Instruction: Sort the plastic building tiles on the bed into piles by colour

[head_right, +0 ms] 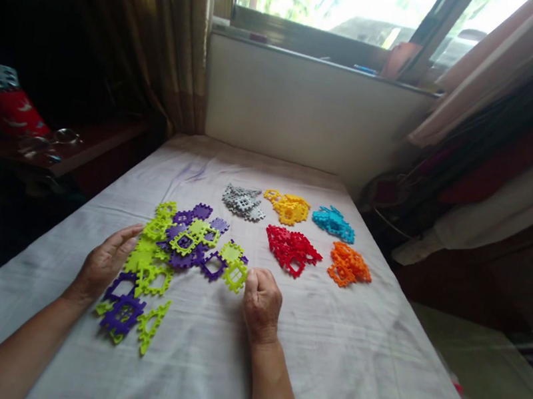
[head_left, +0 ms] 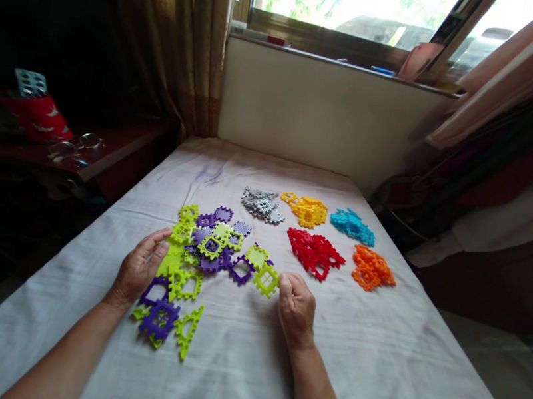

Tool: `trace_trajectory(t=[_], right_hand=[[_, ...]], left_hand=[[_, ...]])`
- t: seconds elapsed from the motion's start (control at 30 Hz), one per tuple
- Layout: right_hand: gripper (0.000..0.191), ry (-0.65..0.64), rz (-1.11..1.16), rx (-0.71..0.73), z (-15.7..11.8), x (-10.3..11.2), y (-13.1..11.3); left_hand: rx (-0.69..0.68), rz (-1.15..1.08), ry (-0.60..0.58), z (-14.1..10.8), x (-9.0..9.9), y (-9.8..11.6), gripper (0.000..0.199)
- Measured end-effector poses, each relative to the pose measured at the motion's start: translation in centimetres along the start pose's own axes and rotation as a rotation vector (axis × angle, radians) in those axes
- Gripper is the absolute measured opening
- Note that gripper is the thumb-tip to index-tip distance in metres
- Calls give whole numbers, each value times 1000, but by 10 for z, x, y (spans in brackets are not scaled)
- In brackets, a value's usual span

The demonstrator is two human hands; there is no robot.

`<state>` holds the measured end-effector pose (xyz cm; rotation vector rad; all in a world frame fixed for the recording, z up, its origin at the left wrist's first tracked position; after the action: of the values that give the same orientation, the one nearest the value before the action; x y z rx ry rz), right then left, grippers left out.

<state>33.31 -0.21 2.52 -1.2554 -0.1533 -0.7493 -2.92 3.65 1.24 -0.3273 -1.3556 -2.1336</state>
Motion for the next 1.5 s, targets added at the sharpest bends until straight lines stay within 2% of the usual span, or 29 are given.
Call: trace_trajectory(t=[0.13,0.23,0.33,0.5,0.83,0.97,1.1,1.2,1.27,1.33,1.4,1.5], right_hand=[[42,91,-84,-69,1,7,23],[42,204,-98,-76,-2,13,30],[39,256,-99,-45,-6,13,32],[29,225,-70,41,-12,9,33],[32,70,-115,-122,-10,12,27],[28,37,-173,-106,-8,11,23],[27,-40,-157,-50,-28,-4,-1],[27,-221,-155,109,-59,-36,-45],[36,-344,-197,257,-83,-59,-77],[54,-420,-283,339,-99,-76,-97],[59,-476,-369,368,-107,-88,-105],[48,-519,-424,375,-108,-92,-106]], left_hand=[[-24,29,52,0,4,5,49],[-54,65,65,0,7,10,46],[-74,76,84,0,10,12,44],[-76,77,85,-2,10,11,43],[-3,71,52,-2,4,16,43],[-7,31,59,-1,1,13,42],[-8,-25,60,0,0,7,40],[-1,-77,81,1,1,5,39],[18,-95,94,0,1,4,38],[41,-109,99,-1,1,3,37],[62,-124,93,-3,1,2,36],[74,-131,82,-7,2,2,36]])
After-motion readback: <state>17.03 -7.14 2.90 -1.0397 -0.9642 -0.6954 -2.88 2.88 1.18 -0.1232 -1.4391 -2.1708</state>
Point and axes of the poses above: each hand's wrist, its own z-axis towards the middle knuckle, its own x-axis out of the back of the hand, y = z × x, the point moved 9 cm from there along z, towards the middle knuckle, and after that the axes turned 8 degrees about -x, right-handed, at the moved point
